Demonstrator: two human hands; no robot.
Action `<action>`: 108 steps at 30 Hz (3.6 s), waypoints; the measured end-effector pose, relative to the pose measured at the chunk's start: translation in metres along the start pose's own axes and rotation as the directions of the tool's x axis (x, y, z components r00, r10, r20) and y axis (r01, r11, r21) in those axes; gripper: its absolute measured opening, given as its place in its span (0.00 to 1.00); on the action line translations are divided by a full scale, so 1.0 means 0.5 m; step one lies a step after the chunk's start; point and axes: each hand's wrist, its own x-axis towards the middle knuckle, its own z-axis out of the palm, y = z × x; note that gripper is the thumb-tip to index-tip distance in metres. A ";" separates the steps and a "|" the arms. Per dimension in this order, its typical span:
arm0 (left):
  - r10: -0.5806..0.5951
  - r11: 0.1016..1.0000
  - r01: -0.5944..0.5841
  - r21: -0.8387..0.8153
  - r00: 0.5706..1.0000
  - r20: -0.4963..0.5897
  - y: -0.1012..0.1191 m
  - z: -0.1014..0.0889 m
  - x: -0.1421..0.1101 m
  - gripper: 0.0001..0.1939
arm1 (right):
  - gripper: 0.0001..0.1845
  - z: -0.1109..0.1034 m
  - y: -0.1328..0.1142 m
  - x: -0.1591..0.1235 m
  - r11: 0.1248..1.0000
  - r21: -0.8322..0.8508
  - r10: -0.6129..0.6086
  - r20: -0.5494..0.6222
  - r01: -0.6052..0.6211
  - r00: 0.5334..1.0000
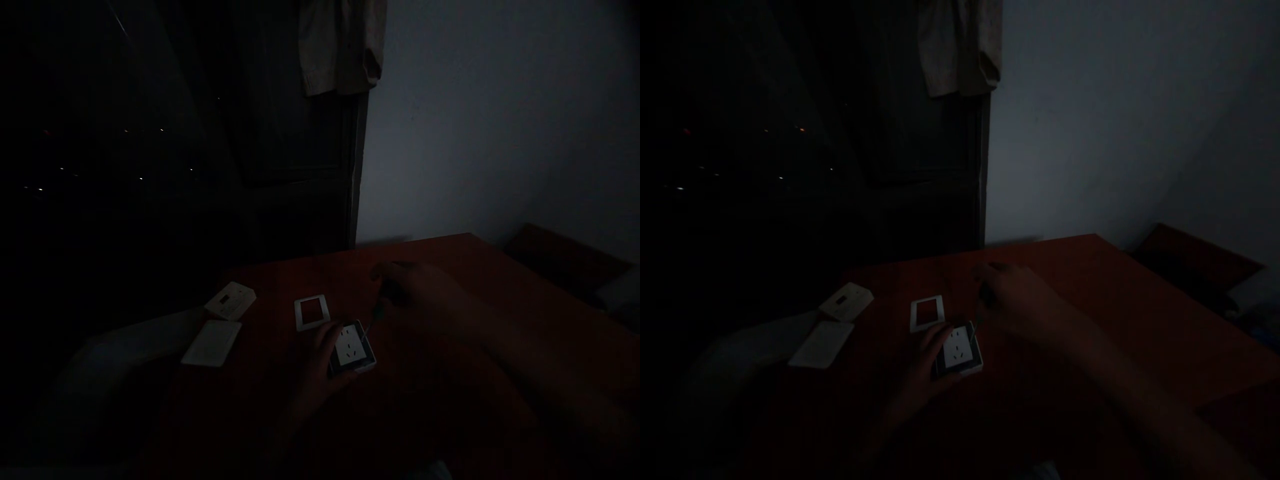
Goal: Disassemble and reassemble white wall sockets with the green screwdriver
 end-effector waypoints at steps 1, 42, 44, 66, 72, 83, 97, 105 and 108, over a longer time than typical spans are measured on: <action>0.003 1.000 -0.003 0.004 1.000 -0.002 0.000 0.000 0.000 0.38 | 0.19 -0.001 0.002 -0.004 0.999 0.041 -0.014 0.005 0.013 1.000; 0.073 0.760 -0.309 0.572 0.915 0.398 0.148 -0.047 0.135 0.09 | 0.14 0.141 0.131 -0.210 0.753 0.555 0.520 -0.173 -0.354 0.836; 0.063 0.747 -0.320 0.583 0.907 0.417 0.145 -0.044 0.142 0.09 | 0.14 0.148 0.128 -0.213 0.742 0.569 0.518 -0.149 -0.355 0.842; 0.064 0.638 -0.402 0.656 0.877 0.475 0.179 -0.017 0.165 0.10 | 0.14 0.159 0.116 -0.214 0.698 0.604 0.527 -0.071 -0.383 0.847; 0.099 0.623 -0.422 0.659 0.878 0.469 0.168 -0.012 0.164 0.08 | 0.15 0.164 0.121 -0.216 0.708 0.601 0.524 -0.094 -0.372 0.846; 0.120 0.578 -0.418 0.701 0.893 0.433 0.152 -0.012 0.153 0.10 | 0.15 0.171 0.122 -0.218 0.697 0.594 0.543 -0.073 -0.401 0.836; 0.146 0.640 -0.428 0.638 0.883 0.446 0.149 -0.018 0.143 0.12 | 0.15 0.169 0.118 -0.219 0.711 0.596 0.528 -0.102 -0.373 0.843; 0.109 0.633 -0.374 0.678 0.910 0.400 0.147 -0.007 0.139 0.05 | 0.14 0.169 0.123 -0.222 0.709 0.585 0.524 -0.065 -0.393 0.849; 0.079 0.627 -0.313 0.714 0.937 0.341 0.147 -0.007 0.135 0.06 | 0.15 0.167 0.122 -0.222 0.706 0.583 0.533 -0.063 -0.403 0.844</action>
